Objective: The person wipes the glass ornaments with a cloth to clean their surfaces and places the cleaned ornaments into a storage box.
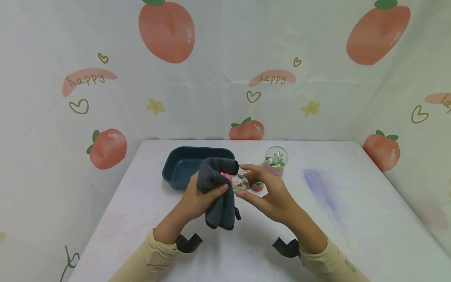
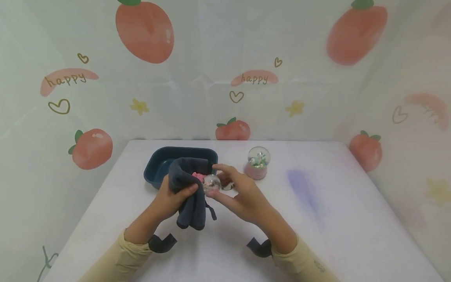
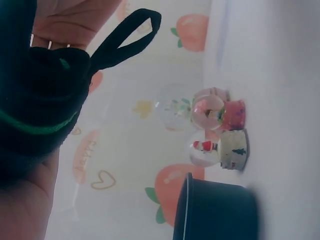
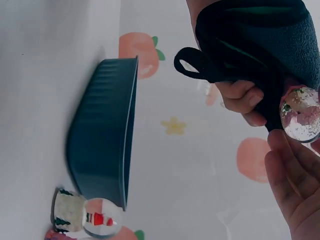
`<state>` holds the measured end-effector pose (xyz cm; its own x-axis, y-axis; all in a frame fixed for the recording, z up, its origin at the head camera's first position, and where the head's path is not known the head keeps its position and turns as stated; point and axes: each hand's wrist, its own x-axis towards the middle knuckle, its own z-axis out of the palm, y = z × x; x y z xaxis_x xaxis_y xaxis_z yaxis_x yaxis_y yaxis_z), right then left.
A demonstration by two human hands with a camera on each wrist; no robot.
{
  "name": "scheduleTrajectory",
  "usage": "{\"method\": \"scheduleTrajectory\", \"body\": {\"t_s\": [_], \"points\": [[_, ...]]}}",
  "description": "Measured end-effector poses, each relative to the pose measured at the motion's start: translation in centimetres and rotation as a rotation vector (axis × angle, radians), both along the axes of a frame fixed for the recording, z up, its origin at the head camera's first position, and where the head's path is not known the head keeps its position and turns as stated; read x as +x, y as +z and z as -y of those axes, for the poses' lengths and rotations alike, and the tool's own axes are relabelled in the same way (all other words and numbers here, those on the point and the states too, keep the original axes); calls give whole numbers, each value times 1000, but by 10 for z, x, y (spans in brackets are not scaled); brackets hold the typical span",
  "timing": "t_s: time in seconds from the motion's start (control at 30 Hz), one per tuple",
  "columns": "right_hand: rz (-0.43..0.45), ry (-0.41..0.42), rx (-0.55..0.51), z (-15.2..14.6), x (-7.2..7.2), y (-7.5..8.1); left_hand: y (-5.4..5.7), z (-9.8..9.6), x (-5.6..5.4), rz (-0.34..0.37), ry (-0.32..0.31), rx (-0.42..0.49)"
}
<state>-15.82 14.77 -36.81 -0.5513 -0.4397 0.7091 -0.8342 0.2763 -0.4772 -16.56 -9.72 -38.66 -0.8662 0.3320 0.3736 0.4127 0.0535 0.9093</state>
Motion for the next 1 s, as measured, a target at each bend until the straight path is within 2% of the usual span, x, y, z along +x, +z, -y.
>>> {"method": "scheduleTrajectory", "body": {"t_s": [0.13, 0.47, 0.7, 1.0], "points": [[24, -8, -21, -1, 1, 1, 3, 0, 0, -24, -20, -2], [-63, 43, -170, -2, 1, 3, 3, 2, -1, -79, -37, -3], [-70, -5, -254, -9, 0, 10, 4, 11, -3, -85, 13, -29], [-19, -75, -213, -15, -10, 14, 0, 24, -2, -85, 66, -60]]}}
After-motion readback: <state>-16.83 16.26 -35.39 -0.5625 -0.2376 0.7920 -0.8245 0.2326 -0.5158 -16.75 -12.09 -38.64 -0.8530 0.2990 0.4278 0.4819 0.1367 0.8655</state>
